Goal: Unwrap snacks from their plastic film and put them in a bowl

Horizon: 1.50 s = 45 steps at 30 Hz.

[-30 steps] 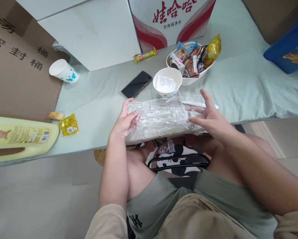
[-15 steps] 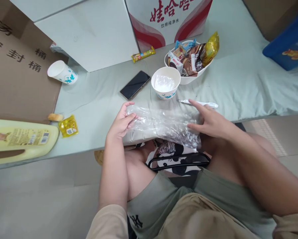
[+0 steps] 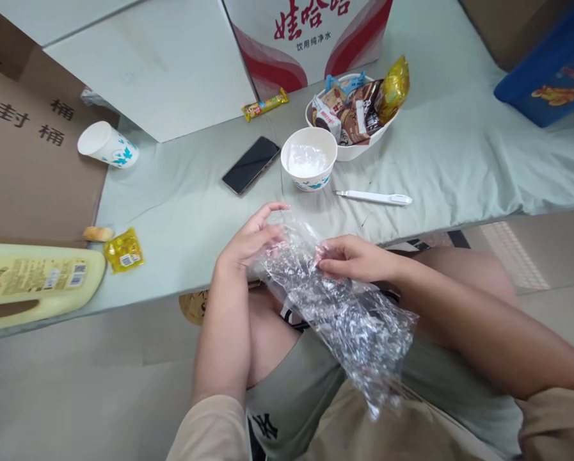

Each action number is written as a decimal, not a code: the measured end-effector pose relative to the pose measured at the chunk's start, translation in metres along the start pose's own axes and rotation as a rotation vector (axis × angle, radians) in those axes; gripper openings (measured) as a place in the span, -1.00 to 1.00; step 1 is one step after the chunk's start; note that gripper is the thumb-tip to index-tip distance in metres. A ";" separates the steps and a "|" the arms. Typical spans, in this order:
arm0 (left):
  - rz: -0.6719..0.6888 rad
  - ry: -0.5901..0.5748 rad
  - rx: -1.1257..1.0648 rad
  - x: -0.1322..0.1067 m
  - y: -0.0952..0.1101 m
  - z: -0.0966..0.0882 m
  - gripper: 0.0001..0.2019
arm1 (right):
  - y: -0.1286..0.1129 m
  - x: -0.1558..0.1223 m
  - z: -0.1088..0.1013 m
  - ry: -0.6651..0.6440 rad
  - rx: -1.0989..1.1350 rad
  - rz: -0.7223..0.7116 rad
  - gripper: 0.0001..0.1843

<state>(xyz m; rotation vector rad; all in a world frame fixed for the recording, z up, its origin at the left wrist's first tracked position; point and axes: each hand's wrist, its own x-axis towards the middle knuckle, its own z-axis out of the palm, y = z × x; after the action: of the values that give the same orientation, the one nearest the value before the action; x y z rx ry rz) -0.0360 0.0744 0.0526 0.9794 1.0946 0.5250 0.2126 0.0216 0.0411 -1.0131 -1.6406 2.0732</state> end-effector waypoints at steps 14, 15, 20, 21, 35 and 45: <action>0.129 -0.044 -0.245 0.013 -0.020 0.030 -0.15 | 0.006 0.002 -0.014 0.513 -0.057 -0.021 -0.72; 0.062 -0.077 -0.185 0.014 -0.022 0.033 -0.22 | 0.007 0.002 -0.015 0.530 -0.053 -0.021 -0.70; 0.024 0.008 0.029 0.017 -0.022 0.032 -0.66 | 0.002 -0.003 -0.018 0.528 -0.007 -0.002 -0.54; 0.054 0.009 0.025 0.015 -0.021 0.030 -0.65 | 0.001 -0.006 -0.017 0.514 0.008 -0.019 -0.49; 0.173 0.019 -0.080 0.024 -0.013 -0.002 -0.75 | 0.010 0.003 -0.036 0.616 -0.068 -0.126 -0.86; 0.428 0.192 0.188 0.019 -0.029 0.007 -0.46 | 0.017 0.006 -0.028 0.705 -0.202 -0.125 -0.03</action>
<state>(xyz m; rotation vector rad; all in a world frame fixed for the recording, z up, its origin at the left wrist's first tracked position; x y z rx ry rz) -0.0246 0.0715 0.0188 1.3620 1.1219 0.8895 0.2311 0.0404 0.0202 -1.4475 -1.4847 1.2593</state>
